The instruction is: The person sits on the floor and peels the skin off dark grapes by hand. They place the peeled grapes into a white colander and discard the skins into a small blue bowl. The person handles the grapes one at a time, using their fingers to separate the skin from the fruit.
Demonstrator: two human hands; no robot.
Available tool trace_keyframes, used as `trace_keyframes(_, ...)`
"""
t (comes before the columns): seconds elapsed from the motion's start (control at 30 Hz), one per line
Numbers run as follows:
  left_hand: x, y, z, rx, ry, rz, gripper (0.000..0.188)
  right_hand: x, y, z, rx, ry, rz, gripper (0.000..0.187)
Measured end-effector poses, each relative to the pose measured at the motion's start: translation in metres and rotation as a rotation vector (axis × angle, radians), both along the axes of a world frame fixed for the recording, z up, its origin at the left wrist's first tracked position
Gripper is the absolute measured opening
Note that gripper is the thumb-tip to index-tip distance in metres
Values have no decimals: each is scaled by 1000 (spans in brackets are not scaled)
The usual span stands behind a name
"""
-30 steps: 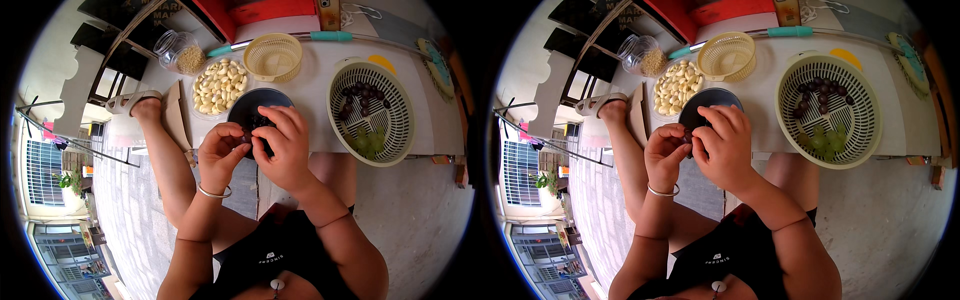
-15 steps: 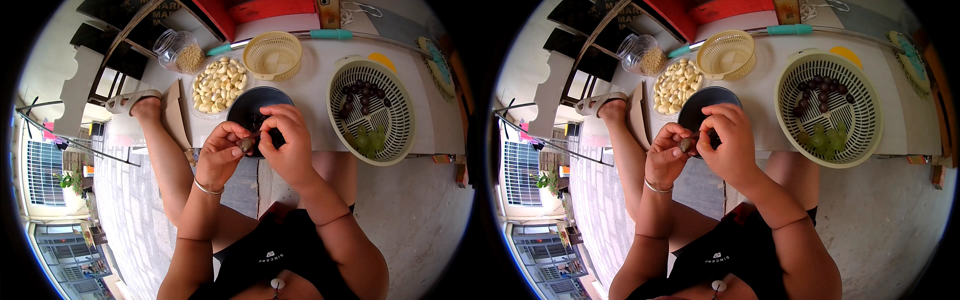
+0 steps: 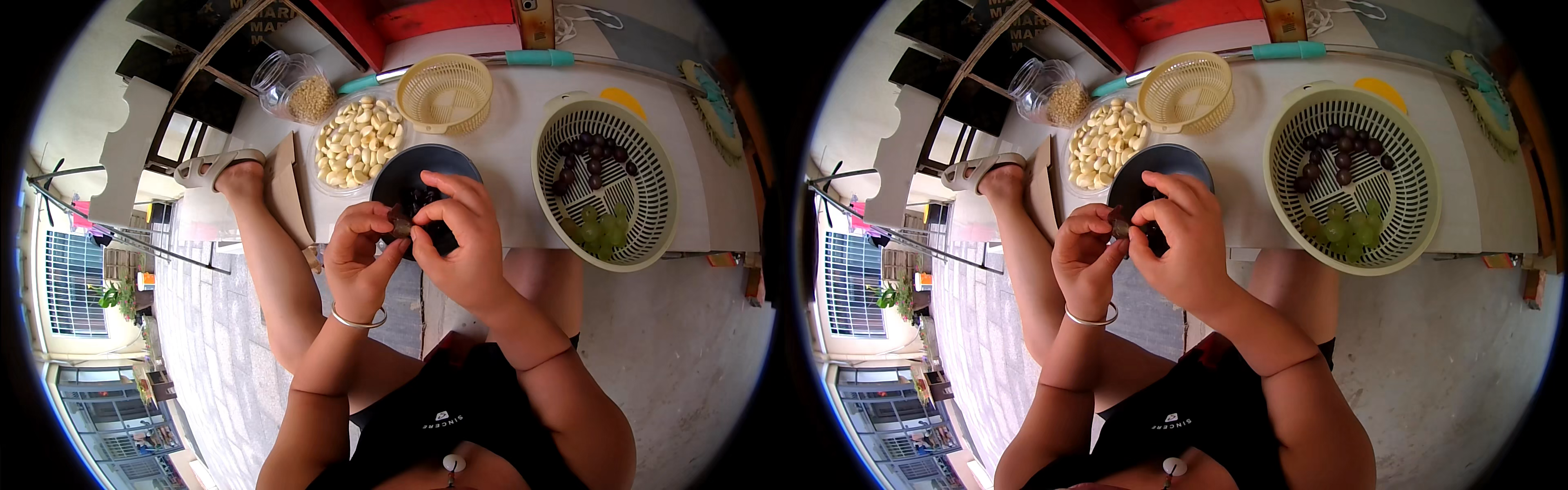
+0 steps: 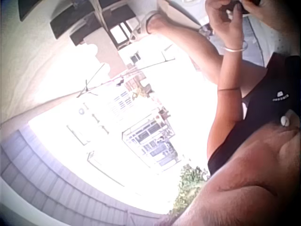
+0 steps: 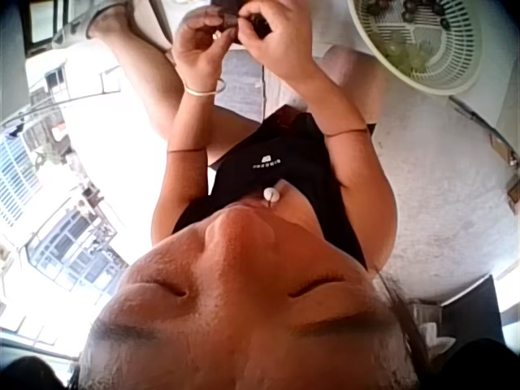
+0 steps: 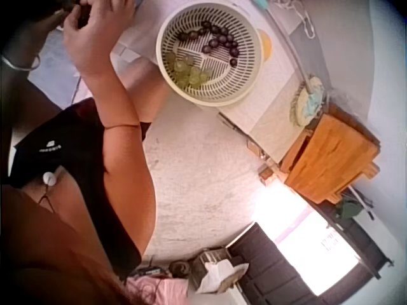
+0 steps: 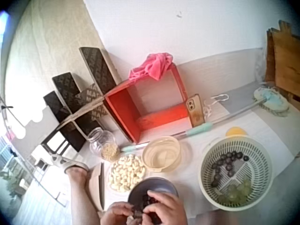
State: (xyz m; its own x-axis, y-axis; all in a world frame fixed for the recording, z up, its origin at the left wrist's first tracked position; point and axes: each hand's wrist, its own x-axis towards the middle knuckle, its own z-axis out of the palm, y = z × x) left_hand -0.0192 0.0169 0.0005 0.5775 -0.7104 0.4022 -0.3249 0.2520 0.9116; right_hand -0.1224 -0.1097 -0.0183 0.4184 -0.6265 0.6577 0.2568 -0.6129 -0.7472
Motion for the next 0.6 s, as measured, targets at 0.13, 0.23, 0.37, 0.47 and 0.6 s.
trace_keyframes(0.13, -5, -2, 1, 2, -145, 20, 36, 1, 0, -2, -51, 2, -35, 19)
trace_keyframes(0.23, -6, -1, 1, -9, 104, -32, 36, 2, 1, -1, -40, -9, -8, 18)
trace_keyframes(0.37, 5, -1, 3, -47, 644, -238, 35, 0, -1, -3, 80, -41, 53, 17)
trace_keyframes(0.47, 7, -2, 7, -34, 889, -381, 35, 0, -5, -5, 93, -19, 30, 16)
trace_keyframes(0.6, 9, -4, 2, -95, 945, -403, 34, 2, -6, -5, 91, 6, -5, 16)
